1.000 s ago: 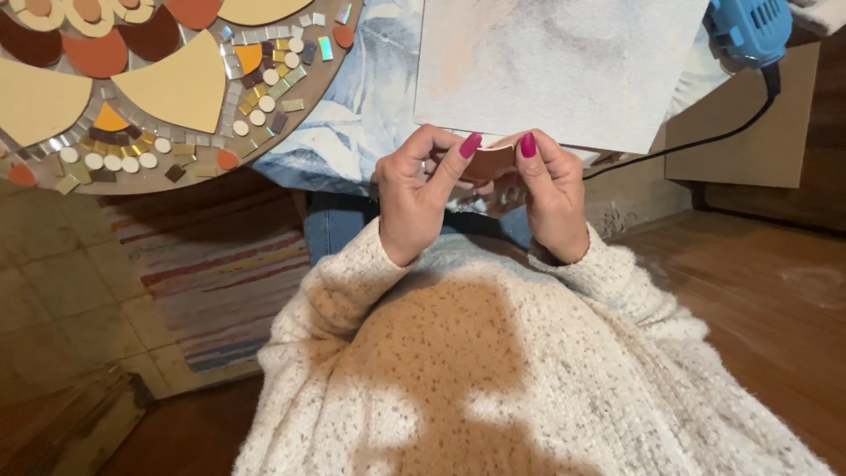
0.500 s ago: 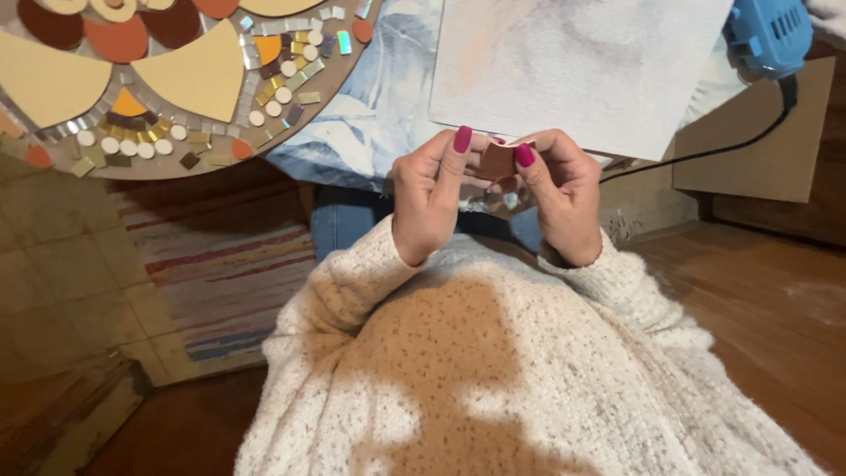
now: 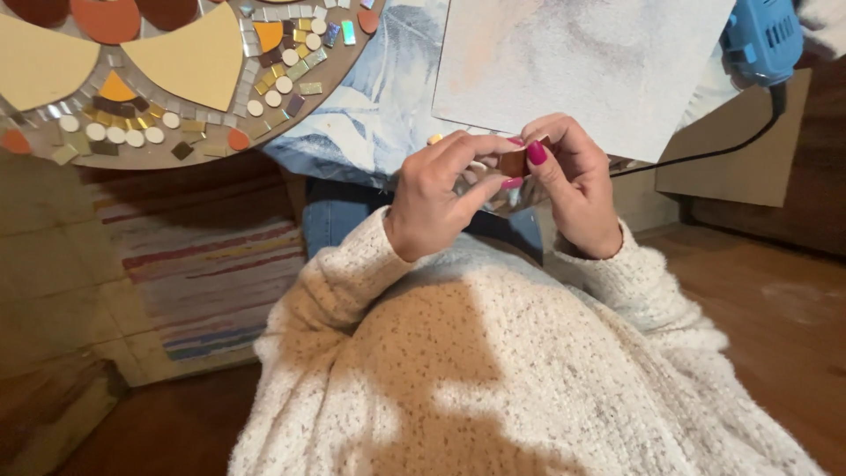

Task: Shaping and sanding small pieces of tile for a circular mosaic project using a handheld rotary tool.

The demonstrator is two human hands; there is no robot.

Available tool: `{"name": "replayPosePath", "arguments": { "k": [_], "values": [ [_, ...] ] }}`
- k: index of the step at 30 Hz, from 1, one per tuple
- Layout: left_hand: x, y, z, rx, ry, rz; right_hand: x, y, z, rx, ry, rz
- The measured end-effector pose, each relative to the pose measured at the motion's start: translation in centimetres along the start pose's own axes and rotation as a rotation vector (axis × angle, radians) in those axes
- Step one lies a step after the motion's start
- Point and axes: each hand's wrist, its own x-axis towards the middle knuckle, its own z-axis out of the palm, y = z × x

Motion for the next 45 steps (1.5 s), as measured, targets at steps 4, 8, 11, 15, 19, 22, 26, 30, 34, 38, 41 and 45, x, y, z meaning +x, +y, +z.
{"name": "replayPosePath", "arguments": {
  "k": [4,8,11,15,19,22,26,30,34,38,41,45],
  "values": [
    [-0.6,-2.1,0.6,0.148,0.101,0.097,2.0,0.5,-1.5,-0.164,-0.099,-0.038],
    [-1.1,-0.9,-0.4,0.587,-0.020,0.200,6.1,-0.7,-1.8,-0.617,-0.279,-0.246],
    [-1.8,-2.0,-0.5,0.800,-0.195,0.245,7.6,-0.6,-1.0,-0.818,-0.337,-0.297],
    [-2.5,-2.9,-1.1,1.057,-0.309,0.214,8.5,-0.4,-0.1,-0.879,-0.400,-0.347],
    [-2.8,-3.2,-1.0,1.105,-0.345,0.181,8.6,-0.8,0.8,-0.883,-0.452,-0.370],
    [-2.7,-3.3,-0.8,1.117,-0.310,0.206,8.9,-0.6,1.2,-0.898,-0.455,-0.381],
    [-2.8,-3.4,-1.0,1.118,-0.278,0.262,8.8,-0.3,1.0,-1.044,-0.464,-0.419],
    [-3.0,-4.0,-0.3,1.188,-0.292,0.227,7.8,1.8,-1.3,-1.160,-0.553,-0.334],
    [-2.7,-3.5,-1.0,1.143,-0.251,0.251,4.5,2.1,-5.0,-1.280,-0.634,-0.332],
    [-2.8,-4.0,-0.8,1.094,-0.240,0.259,4.7,0.2,-5.8,-1.348,-0.710,-0.127],
    [-2.8,-3.9,-0.8,1.102,-0.257,0.261,7.4,-0.5,-3.1,-1.042,-0.651,-0.176],
    [-2.9,-3.4,-0.9,1.135,-0.246,0.247,11.1,1.9,0.2,-1.044,-0.455,-0.533]
  ]
}}
